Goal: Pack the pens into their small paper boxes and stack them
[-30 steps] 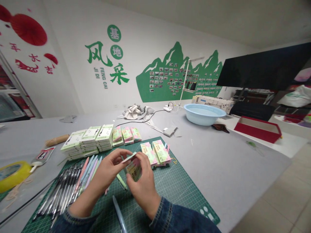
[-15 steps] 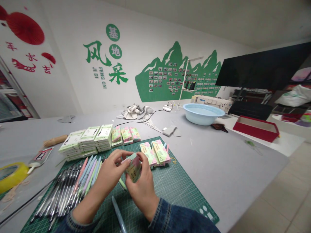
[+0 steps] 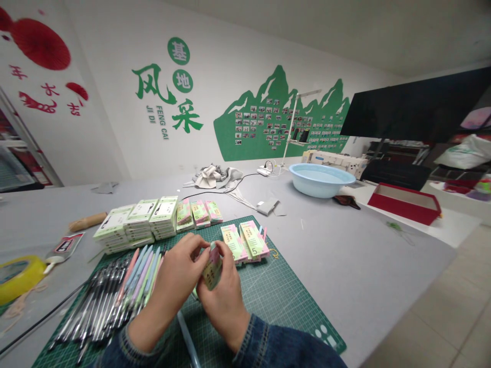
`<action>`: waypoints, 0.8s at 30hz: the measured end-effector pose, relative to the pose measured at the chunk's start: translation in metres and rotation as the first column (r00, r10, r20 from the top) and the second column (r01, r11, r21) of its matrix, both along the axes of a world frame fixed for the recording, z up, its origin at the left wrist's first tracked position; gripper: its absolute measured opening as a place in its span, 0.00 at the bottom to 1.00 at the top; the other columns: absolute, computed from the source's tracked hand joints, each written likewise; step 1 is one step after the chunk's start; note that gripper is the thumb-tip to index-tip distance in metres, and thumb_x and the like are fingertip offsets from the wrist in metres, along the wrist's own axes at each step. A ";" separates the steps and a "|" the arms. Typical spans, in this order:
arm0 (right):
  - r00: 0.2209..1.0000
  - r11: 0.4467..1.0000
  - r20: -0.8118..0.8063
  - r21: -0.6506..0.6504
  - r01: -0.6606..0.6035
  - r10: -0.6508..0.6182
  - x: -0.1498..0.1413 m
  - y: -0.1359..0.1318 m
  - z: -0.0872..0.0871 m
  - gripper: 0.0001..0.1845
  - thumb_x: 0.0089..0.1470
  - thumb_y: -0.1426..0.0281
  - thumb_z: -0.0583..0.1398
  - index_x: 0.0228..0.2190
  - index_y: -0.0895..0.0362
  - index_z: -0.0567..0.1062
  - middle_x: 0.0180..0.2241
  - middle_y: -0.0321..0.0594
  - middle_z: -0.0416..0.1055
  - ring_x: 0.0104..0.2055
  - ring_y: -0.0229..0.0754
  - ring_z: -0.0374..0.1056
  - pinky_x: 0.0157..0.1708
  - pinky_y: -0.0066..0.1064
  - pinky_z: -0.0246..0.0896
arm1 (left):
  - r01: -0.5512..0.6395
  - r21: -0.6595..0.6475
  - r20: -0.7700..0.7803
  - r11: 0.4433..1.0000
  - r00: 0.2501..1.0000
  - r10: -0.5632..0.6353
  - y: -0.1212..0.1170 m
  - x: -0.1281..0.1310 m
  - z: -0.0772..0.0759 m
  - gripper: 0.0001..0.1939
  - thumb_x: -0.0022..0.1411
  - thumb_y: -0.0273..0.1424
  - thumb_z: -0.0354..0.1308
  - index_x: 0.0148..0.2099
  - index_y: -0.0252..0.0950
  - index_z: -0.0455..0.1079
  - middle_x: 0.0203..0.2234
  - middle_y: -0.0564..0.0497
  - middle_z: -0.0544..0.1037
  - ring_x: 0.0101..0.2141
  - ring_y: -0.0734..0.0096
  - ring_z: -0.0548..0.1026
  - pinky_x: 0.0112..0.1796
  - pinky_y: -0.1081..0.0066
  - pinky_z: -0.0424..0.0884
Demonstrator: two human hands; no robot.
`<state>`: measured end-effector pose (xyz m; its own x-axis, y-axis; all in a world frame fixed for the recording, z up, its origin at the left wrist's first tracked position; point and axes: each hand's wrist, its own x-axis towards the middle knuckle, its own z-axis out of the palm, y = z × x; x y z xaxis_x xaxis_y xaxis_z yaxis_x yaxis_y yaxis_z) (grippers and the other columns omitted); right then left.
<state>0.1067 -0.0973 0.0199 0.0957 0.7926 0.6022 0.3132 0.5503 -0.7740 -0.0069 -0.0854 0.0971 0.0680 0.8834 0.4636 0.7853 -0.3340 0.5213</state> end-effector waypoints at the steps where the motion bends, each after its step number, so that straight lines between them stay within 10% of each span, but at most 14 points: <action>1: 1.000 1.000 0.002 -0.002 -0.001 0.001 0.000 0.000 0.000 0.38 0.49 0.77 0.62 0.61 0.55 0.59 0.55 0.50 0.69 0.57 0.51 0.69 0.59 0.46 0.65 | 0.019 -0.003 -0.012 1.000 1.000 -0.019 -0.001 0.000 0.000 0.08 0.65 0.35 0.54 0.34 0.41 0.72 0.30 0.53 0.73 0.33 0.65 0.73 0.34 0.69 0.65; 10: 1.000 1.000 -0.007 -0.024 -0.019 0.019 0.001 -0.001 0.003 0.34 0.53 0.75 0.61 0.60 0.56 0.60 0.56 0.50 0.68 0.57 0.49 0.68 0.59 0.44 0.65 | -0.027 0.199 -0.017 0.980 0.999 0.031 -0.022 -0.004 -0.035 0.14 0.67 0.36 0.55 0.52 0.45 0.77 0.42 0.46 0.72 0.42 0.59 0.72 0.45 0.60 0.70; 18: 0.961 0.993 0.267 -0.107 -0.044 0.071 0.004 -0.003 -0.024 0.46 0.45 0.79 0.62 0.65 0.58 0.56 0.60 0.53 0.63 0.63 0.55 0.61 0.63 0.47 0.59 | -0.116 0.039 0.252 0.993 0.962 0.102 0.000 -0.019 -0.040 0.16 0.64 0.42 0.56 0.46 0.40 0.79 0.42 0.46 0.76 0.43 0.59 0.76 0.40 0.65 0.75; 24: 0.839 0.967 0.524 -0.099 0.234 -0.149 0.020 0.032 0.017 0.37 0.55 0.69 0.60 0.64 0.62 0.57 0.56 0.55 0.65 0.58 0.56 0.63 0.57 0.44 0.63 | -0.186 -0.038 0.413 0.982 0.892 0.184 0.016 -0.045 -0.035 0.24 0.61 0.47 0.56 0.52 0.38 0.73 0.50 0.44 0.75 0.40 0.60 0.78 0.31 0.67 0.77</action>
<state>0.1268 -0.0657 0.0374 -0.0309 0.8762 0.4810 0.7720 0.3265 -0.5453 -0.0520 -0.0695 0.0620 -0.2947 0.8600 0.4167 0.5472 -0.2056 0.8113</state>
